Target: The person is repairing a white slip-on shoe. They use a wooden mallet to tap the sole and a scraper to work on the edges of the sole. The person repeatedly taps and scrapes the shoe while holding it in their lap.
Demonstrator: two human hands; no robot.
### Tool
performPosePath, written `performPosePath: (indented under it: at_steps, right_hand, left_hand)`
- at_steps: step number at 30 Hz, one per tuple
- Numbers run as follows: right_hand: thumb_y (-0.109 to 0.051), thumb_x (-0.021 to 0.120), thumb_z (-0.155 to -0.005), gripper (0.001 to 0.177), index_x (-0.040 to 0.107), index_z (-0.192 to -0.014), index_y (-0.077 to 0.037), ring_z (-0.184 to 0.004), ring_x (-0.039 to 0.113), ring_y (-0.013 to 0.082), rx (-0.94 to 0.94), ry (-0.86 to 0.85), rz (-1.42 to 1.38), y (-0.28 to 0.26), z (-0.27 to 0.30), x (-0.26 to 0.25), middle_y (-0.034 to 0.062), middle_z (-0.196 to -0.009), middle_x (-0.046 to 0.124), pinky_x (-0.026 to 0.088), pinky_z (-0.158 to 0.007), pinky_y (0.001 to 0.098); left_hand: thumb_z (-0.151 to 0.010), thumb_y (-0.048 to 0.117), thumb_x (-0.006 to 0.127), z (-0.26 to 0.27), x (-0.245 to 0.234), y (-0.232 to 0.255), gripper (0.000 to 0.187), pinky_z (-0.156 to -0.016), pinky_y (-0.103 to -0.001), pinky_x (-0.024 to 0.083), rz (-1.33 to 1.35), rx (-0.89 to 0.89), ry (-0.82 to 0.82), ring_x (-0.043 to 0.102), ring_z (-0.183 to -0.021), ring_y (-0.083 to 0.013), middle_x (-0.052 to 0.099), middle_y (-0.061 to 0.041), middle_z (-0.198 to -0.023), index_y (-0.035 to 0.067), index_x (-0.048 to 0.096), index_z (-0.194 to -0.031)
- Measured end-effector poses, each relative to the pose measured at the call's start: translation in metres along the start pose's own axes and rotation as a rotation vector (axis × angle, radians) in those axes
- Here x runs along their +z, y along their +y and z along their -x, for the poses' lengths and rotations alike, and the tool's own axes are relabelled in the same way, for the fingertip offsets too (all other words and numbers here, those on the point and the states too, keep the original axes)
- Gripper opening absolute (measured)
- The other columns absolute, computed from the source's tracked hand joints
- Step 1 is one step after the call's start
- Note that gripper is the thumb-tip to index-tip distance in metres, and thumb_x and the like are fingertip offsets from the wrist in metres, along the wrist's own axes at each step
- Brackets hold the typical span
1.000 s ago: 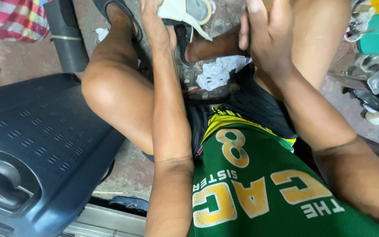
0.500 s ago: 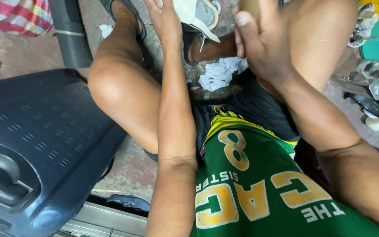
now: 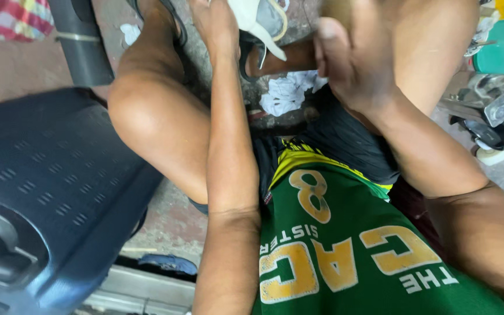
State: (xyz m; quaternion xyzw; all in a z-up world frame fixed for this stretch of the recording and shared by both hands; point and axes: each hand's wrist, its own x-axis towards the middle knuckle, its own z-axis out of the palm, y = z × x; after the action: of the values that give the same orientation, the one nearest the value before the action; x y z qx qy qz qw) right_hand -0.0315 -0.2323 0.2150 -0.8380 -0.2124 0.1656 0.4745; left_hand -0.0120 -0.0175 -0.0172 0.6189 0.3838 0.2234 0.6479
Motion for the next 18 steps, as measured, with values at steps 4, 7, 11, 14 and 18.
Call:
performPosePath:
  at_steps: [4,7,11,14,18]
  right_hand:
    - [-0.024,0.052,-0.117,0.025,0.051,-0.11,0.0,-0.072,0.064,0.0341,-0.272,0.059,0.266,0.022,-0.015,0.026,0.0166,-0.077,0.062,0.051,-0.062,0.0401]
    - [-0.025,0.051,-0.124,0.023,0.047,-0.124,-0.003,-0.08,0.065,0.0299,-0.446,0.128,0.436,0.037,-0.02,0.019,0.0165,-0.091,0.065,0.053,-0.068,0.0364]
    - [-0.022,0.052,-0.122,0.027,0.048,-0.137,0.001,-0.056,0.058,0.0146,0.002,0.067,-0.171,0.035,0.01,0.011,0.0091,-0.073,0.059,0.047,-0.053,0.0296]
    - [-0.02,0.054,-0.12,0.026,0.048,-0.132,0.002,-0.06,0.061,0.0136,-0.072,0.074,-0.089,0.02,0.006,0.009,0.0051,-0.072,0.061,0.05,-0.057,0.0295]
    - [-0.017,0.054,-0.121,0.02,0.055,-0.122,0.003,-0.066,0.065,0.0114,-0.212,-0.002,0.004,0.01,-0.013,0.004,0.0026,-0.078,0.062,0.051,-0.061,0.0271]
  left_hand:
    - [-0.101,0.016,0.062,-0.005,0.0,-0.003,0.032,-0.088,-0.041,0.048,0.103,0.119,-0.01,0.056,-0.1,-0.0264,0.065,-0.02,-0.107,-0.012,0.054,-0.114]
    - [-0.102,0.014,0.065,-0.011,0.01,-0.008,0.036,-0.093,-0.04,0.043,0.256,0.321,-0.092,0.053,-0.107,-0.0235,0.06,-0.016,-0.114,-0.011,0.05,-0.122]
    - [-0.107,0.016,0.063,-0.009,-0.007,-0.033,0.031,-0.085,-0.041,0.051,0.352,-0.03,-0.287,0.057,-0.093,-0.0229,0.064,-0.017,-0.102,-0.014,0.059,-0.116]
    - [-0.103,0.019,0.062,-0.015,-0.019,-0.036,0.04,-0.089,-0.041,0.053,0.348,-0.082,-0.273,0.063,-0.095,-0.0245,0.068,-0.019,-0.111,-0.009,0.053,-0.131]
    - [-0.103,0.021,0.064,-0.018,-0.013,-0.034,0.057,-0.105,-0.042,0.044,0.186,0.256,-0.127,0.058,-0.124,-0.0306,0.058,-0.02,-0.134,-0.002,0.033,-0.146]
